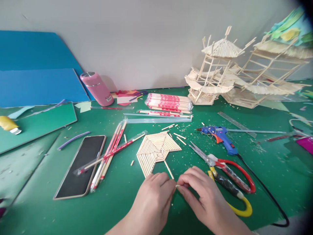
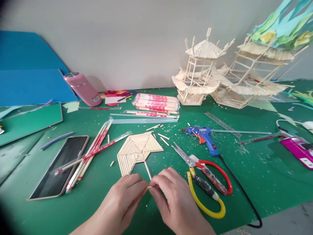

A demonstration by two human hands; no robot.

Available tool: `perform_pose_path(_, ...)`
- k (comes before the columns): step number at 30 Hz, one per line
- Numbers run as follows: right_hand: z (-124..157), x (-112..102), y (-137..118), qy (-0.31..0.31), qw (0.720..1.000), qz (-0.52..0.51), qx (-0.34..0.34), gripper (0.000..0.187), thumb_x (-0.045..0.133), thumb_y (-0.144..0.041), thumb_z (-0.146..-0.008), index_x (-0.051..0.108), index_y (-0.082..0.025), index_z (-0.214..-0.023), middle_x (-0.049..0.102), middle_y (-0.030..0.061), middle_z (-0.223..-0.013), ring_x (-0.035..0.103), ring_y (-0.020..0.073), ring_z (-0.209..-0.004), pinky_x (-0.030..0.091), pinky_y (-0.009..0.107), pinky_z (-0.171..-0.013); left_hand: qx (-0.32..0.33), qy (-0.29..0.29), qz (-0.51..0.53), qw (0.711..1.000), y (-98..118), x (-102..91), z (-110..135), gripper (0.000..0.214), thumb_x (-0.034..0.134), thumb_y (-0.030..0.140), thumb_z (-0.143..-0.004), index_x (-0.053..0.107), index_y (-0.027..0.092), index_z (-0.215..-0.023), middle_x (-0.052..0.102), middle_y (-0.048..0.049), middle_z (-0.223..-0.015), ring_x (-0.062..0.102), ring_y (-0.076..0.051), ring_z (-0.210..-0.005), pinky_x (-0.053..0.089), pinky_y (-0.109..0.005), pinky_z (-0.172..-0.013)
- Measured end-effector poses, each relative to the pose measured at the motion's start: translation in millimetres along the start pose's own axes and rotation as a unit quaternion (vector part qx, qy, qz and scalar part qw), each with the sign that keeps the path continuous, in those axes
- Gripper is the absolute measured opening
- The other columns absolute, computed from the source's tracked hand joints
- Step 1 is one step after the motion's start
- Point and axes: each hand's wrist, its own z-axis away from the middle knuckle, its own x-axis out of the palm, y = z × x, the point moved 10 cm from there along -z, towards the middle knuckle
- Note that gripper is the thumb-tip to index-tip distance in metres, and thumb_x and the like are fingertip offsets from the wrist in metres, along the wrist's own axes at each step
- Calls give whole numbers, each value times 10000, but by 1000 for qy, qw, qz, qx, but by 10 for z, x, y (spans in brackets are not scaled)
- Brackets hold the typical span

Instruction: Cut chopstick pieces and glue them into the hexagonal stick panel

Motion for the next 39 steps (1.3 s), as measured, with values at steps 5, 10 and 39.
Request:
perform_pose_path(5,45,-81,3,27,999,-14,-10,87,440,-170,-872,499,-212,-921,541,11,-780,509,152,-726,439,299,-630,-30,-1,55,998,-20,12,5,279,324,106,-856,528,165,-676,518,-38,-631,474,-140,-545,396,-238,-476)
perform_pose_path(10,266,-500,415,141,986,25,87,244,494,-274,-859,487,-240,-1100,578,0,-805,569,124,-699,486,238,-645,-67,31,150,986,-133,-71,-3,266,357,154,-887,575,179,-736,524,-20,-665,503,-122,-588,410,-218,-519)
perform_pose_path(39,1015,-1053,1401,89,951,37,293,373,449,-447,-827,540,-237,-1121,632,76,-1132,619,235,-987,532,252,-749,-265,125,568,769,-800,45,-42,216,549,313,-835,590,138,-715,460,41,-574,321,-31,-455,219,-193,-444)
